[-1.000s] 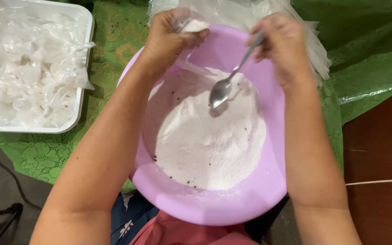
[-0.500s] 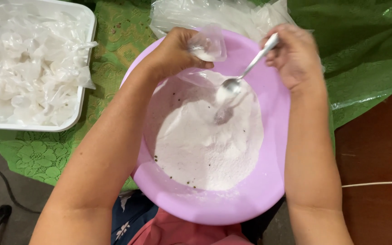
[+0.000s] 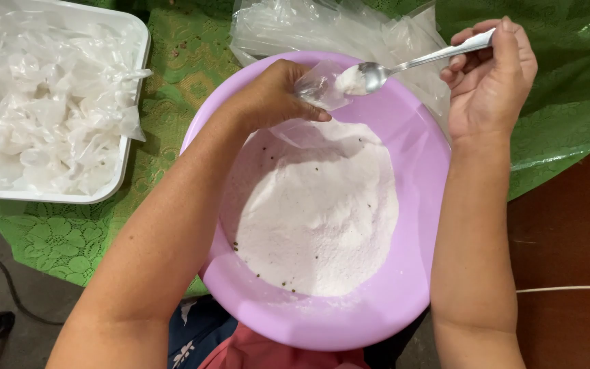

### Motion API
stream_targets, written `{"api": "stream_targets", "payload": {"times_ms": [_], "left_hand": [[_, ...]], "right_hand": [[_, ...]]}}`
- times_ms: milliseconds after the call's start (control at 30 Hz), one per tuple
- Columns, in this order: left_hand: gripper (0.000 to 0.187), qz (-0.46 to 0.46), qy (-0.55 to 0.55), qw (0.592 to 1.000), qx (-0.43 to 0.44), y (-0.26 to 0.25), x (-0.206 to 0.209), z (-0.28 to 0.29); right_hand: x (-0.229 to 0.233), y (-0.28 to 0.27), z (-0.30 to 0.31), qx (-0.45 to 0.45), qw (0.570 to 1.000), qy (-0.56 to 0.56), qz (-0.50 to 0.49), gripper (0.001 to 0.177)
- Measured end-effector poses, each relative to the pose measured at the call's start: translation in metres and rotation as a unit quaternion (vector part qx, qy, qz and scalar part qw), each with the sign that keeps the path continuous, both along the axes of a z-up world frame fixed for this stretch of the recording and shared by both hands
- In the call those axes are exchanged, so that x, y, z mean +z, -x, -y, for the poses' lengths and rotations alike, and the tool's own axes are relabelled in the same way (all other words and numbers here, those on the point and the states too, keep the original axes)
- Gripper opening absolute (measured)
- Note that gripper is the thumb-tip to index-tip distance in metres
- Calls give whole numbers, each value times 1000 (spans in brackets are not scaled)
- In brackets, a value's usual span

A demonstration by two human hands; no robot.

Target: The person is manually filling small plastic bags with white powder using a spoon and then tying each bag closed.

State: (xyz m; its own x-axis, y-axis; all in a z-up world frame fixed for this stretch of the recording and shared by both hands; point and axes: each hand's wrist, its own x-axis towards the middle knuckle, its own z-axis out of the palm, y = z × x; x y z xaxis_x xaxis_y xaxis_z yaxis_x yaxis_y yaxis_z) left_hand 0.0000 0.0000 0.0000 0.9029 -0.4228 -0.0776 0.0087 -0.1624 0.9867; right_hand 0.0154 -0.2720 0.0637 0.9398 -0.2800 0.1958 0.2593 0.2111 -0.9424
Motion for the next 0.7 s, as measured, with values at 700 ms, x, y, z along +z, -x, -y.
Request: {"api": "stream_targets", "payload": {"times_ms": [700], "left_hand": [[17, 40, 183, 980, 70, -3, -8, 6]], "right_hand": [[-4, 27, -47, 77, 799, 564, 197, 25]]}}
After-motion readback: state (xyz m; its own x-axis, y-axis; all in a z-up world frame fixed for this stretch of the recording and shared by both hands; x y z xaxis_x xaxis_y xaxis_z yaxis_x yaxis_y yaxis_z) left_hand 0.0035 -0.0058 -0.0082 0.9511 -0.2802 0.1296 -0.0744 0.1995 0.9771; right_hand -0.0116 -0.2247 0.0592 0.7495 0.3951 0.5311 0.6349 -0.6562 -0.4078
